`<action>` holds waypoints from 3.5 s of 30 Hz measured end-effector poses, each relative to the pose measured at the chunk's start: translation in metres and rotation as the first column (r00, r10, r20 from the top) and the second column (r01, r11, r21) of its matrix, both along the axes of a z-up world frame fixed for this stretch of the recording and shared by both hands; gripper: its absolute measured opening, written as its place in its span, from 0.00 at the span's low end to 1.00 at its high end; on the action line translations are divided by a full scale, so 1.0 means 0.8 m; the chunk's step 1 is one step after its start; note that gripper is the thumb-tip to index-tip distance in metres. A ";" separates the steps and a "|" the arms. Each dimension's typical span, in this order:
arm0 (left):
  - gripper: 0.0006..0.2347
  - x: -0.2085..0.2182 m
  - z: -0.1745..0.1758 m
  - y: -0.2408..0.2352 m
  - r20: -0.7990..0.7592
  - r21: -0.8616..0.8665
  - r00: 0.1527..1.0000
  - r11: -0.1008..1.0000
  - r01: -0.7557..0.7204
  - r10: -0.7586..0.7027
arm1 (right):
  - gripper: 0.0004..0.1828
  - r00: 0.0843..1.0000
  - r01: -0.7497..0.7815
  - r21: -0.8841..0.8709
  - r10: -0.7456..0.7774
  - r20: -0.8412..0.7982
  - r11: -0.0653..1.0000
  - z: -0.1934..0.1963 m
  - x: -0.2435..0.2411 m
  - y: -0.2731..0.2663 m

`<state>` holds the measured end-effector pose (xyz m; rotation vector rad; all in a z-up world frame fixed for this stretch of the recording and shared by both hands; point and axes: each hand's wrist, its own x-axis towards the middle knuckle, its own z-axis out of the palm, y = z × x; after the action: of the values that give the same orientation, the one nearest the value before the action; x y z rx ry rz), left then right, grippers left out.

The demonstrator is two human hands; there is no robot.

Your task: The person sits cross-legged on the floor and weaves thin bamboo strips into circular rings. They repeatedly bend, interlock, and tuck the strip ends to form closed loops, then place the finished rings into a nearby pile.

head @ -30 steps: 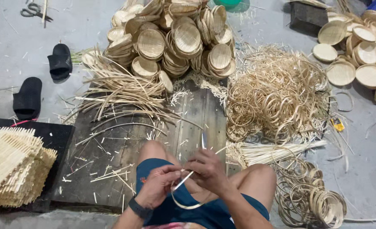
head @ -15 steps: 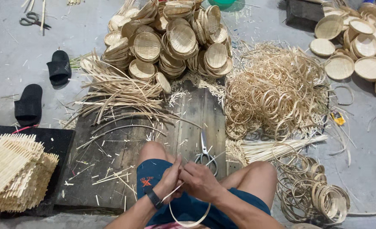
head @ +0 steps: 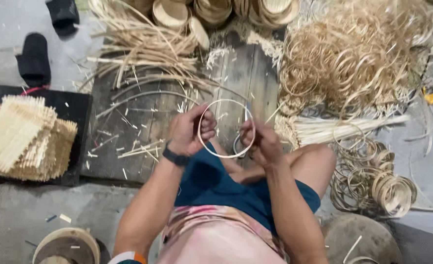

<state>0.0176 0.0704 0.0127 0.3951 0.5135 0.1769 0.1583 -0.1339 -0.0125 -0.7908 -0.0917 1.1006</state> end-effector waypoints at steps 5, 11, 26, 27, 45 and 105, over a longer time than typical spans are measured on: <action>0.14 0.022 0.009 0.000 0.006 0.033 0.974 0.973 0.228 -0.228 | 0.21 0.994 -0.071 0.175 0.084 -0.067 0.982 0.023 0.006 0.012; 0.17 0.014 0.001 -0.007 -0.120 0.011 0.953 0.959 0.282 -0.279 | 0.21 0.981 -0.189 0.002 0.189 0.053 0.982 0.045 0.006 0.012; 0.19 -0.001 -0.013 -0.027 -0.099 0.124 0.954 0.948 0.293 -0.282 | 0.23 0.936 -0.240 -0.266 0.295 0.191 0.934 0.066 0.013 0.018; 0.19 -0.001 -0.017 -0.026 -0.107 0.109 0.951 0.947 0.301 -0.289 | 0.23 0.936 -0.246 -0.240 0.295 0.194 0.939 0.063 0.014 0.017; 0.15 0.035 -0.011 -0.028 -0.179 0.263 0.949 0.917 0.300 -0.260 | 0.24 0.988 -0.045 -0.163 0.068 0.140 0.986 0.045 -0.004 0.011; 0.12 0.079 -0.329 0.231 -0.440 0.356 0.789 0.890 -0.285 0.429 | 0.15 0.993 0.115 -0.527 -0.076 0.095 0.842 -0.187 0.009 -0.084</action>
<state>0.0805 0.2553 -0.2505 0.6174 1.1031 0.5303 0.1652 -0.2009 -0.1619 -1.3206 0.2053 1.0106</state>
